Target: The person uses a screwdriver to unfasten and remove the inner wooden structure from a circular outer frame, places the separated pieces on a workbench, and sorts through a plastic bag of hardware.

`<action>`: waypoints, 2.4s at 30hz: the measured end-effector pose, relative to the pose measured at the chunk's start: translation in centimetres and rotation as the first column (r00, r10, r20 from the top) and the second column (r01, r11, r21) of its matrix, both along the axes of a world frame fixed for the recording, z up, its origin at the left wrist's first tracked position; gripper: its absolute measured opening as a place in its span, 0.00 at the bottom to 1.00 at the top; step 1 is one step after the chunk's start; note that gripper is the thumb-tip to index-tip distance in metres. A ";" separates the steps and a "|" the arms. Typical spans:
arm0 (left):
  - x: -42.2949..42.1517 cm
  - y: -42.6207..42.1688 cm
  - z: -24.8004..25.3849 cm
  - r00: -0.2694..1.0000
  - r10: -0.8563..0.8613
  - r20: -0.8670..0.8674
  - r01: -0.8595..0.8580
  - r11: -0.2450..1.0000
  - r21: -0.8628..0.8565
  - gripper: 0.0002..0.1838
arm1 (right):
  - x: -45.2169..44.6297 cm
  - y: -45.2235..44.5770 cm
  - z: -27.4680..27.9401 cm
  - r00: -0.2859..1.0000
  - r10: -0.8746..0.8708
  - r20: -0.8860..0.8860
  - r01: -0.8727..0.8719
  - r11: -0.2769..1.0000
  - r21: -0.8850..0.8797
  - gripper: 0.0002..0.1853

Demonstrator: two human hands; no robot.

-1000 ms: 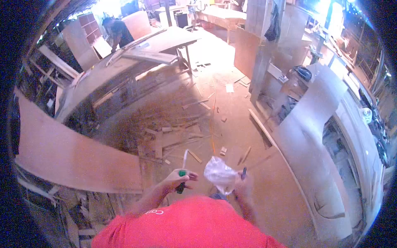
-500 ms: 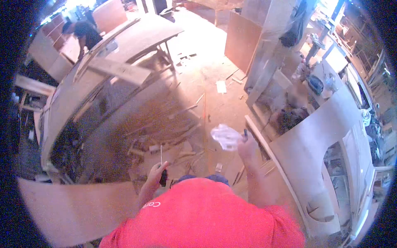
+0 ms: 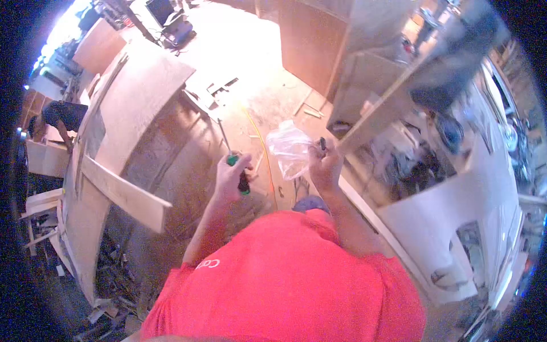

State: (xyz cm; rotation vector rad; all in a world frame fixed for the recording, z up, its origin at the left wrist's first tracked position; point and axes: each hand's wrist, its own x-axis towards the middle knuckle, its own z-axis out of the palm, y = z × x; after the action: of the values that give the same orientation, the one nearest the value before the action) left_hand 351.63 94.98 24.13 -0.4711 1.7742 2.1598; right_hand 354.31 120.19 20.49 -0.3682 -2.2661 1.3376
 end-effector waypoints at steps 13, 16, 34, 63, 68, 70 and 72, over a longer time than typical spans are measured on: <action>-48.7 1.1 -4.9 0.941 0.183 -0.285 -0.259 0.931 -0.258 0.14 | -51.3 -4.7 1.3 0.875 0.450 0.177 -0.471 0.876 0.102 0.13; -62.3 -0.1 -5.2 0.943 0.105 -0.315 -0.188 0.950 -0.248 0.14 | -62.3 -4.7 0.8 0.881 0.430 0.196 -0.456 0.883 0.114 0.16; -129.9 -7.3 -10.3 0.992 0.123 -0.041 -0.129 0.918 -0.374 0.19 | -138.4 -1.0 1.0 0.969 0.207 0.135 -0.209 0.978 0.000 0.11; -241.7 -41.0 -13.6 0.986 0.167 0.024 -0.163 0.977 -0.137 0.15 | -253.9 -27.7 -5.5 0.972 0.172 0.163 -0.188 0.978 0.091 0.10; -253.3 -46.7 -12.7 0.980 0.166 0.111 -0.163 0.986 -0.029 0.18 | -276.0 -39.2 -3.3 0.924 0.377 0.067 -0.383 0.908 0.167 0.11; -257.8 -49.2 -13.5 0.981 0.152 0.121 -0.156 0.987 0.023 0.18 | -282.7 -43.4 -3.4 0.864 0.501 -0.037 -0.477 0.841 0.258 0.12; -262.2 -52.1 -15.8 0.982 0.126 0.143 -0.131 0.991 0.031 0.19 | -287.8 -47.1 -3.2 0.875 0.483 0.018 -0.475 0.853 0.214 0.12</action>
State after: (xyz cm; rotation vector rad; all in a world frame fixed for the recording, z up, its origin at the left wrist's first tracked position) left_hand 89.39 42.92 8.37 -0.7279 1.6633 2.1831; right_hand 66.48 73.13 17.26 0.3213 -2.5385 1.2850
